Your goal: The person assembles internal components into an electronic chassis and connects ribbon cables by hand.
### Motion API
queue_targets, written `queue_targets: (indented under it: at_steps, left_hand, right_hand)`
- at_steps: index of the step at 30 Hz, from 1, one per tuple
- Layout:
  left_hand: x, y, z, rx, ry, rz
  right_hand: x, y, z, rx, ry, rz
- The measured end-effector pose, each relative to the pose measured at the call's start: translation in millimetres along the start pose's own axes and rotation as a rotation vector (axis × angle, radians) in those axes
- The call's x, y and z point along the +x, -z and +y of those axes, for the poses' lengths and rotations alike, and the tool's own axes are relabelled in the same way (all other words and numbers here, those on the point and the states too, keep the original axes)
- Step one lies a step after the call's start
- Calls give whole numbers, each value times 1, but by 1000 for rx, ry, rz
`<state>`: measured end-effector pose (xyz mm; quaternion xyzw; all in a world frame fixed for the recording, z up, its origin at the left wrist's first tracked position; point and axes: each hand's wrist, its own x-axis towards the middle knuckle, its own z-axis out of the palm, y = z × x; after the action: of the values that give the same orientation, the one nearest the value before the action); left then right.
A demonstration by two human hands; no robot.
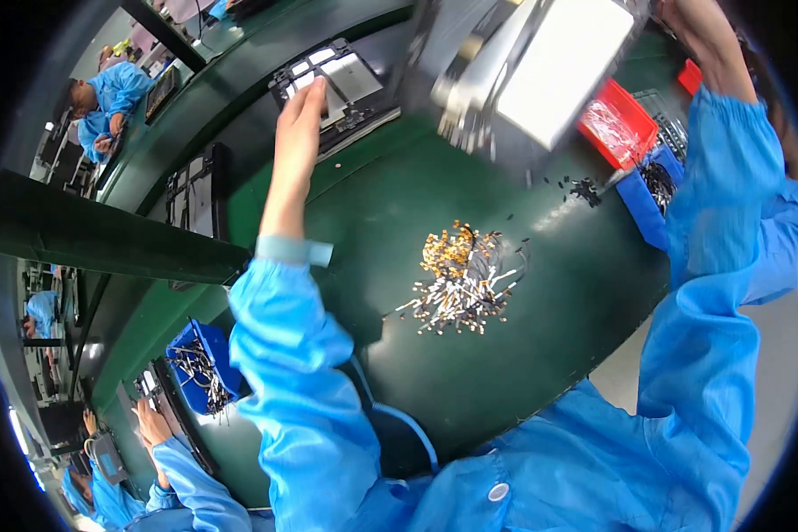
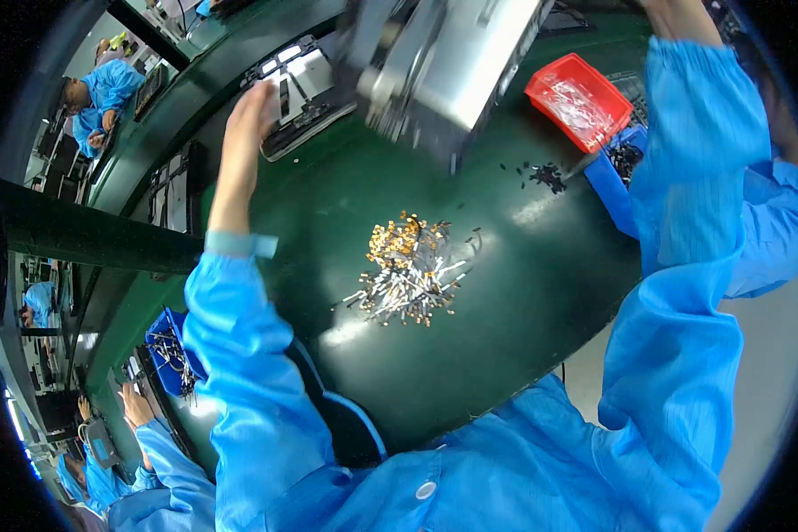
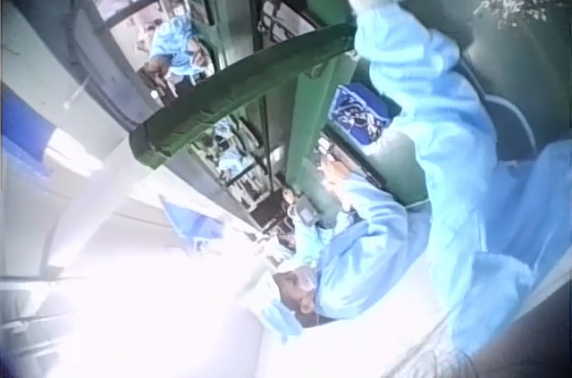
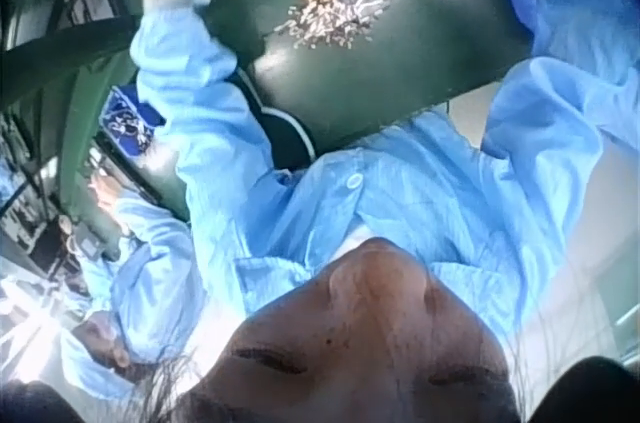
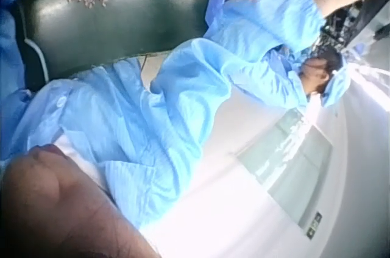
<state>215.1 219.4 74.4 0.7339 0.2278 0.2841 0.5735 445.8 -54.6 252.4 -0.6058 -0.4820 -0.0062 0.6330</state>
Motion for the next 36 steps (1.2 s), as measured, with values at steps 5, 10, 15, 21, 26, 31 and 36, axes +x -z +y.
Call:
queue_targets:
  at_steps: [5, 10, 15, 21, 26, 31, 36]
  left_hand:
    - [-144, 3, 36, -638, 276, -242]
    - [-281, 11, 69, -341, 498, 319]
    - [-339, 54, 37, -263, 510, 430]
    - [-338, 81, -10, -205, 554, 422]
    - [-325, 80, -2, -111, 573, 359]
    - [-301, 65, 26, 561, 494, 229]
    - [-243, -17, 92, 1039, 197, -71]
  right_hand:
    - [-86, -42, 27, 35, -247, -335]
    - [-148, -69, 38, 289, -365, -351]
    - [-211, -43, 99, -305, -184, -471]
    - [-220, -56, 120, -380, -154, -543]
    - [-222, -56, 129, -422, -29, -548]
    - [-218, -48, 131, -483, 78, -650]
    - [-216, -42, 121, -519, 188, -716]
